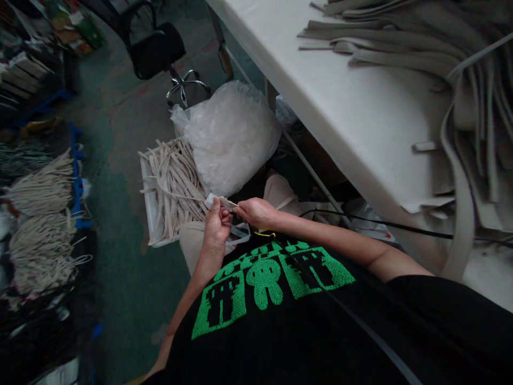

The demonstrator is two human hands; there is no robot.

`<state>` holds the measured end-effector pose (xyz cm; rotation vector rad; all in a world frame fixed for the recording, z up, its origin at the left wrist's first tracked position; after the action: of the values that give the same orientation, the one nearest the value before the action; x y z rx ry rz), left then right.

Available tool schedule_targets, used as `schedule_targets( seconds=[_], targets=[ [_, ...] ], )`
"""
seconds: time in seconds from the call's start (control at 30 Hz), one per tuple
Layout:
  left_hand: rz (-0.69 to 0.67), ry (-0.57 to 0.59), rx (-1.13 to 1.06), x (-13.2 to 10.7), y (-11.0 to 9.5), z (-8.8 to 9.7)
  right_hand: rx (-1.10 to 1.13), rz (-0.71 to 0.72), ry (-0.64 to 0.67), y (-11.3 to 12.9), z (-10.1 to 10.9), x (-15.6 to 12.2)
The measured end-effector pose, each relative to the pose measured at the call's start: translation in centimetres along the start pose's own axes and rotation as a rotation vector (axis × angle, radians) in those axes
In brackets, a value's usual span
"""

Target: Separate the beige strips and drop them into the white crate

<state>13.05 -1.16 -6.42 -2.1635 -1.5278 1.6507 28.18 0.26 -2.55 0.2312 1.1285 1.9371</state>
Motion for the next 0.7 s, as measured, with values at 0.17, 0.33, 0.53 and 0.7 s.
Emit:
schedule_targets(
  seconds=[0.17, 0.33, 0.53, 0.7],
  targets=[
    [0.018, 0.016, 0.074, -0.1, 1.1, -0.2, 0.159, 0.019, 0.026, -0.3, -0.1, 0.5],
    [-0.007, 0.032, 0.053, -0.3, 0.5, 0.1, 0.337, 0.095, 0.058, -0.2, 1.0, -0.1],
    [0.021, 0.057, 0.001, -0.6, 0.7, 0.0, 0.31, 0.124, -0.069, 0.5, 2.0, -0.2],
    [0.05, 0.022, -0.068, -0.5, 0.2, 0.0, 0.244, 0.186, -0.064, 1.4, 3.2, 0.2]
  ],
)
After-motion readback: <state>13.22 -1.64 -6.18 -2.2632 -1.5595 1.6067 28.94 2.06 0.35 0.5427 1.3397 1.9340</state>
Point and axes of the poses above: each hand's wrist, its own x-axis towards the middle knuckle, its own z-axis out of the back of the hand, y = z × x, the point moved 3 cm from there along x, towards the middle knuckle, and after that the axes turned 11 degrees about z, right-handed, at the moved point
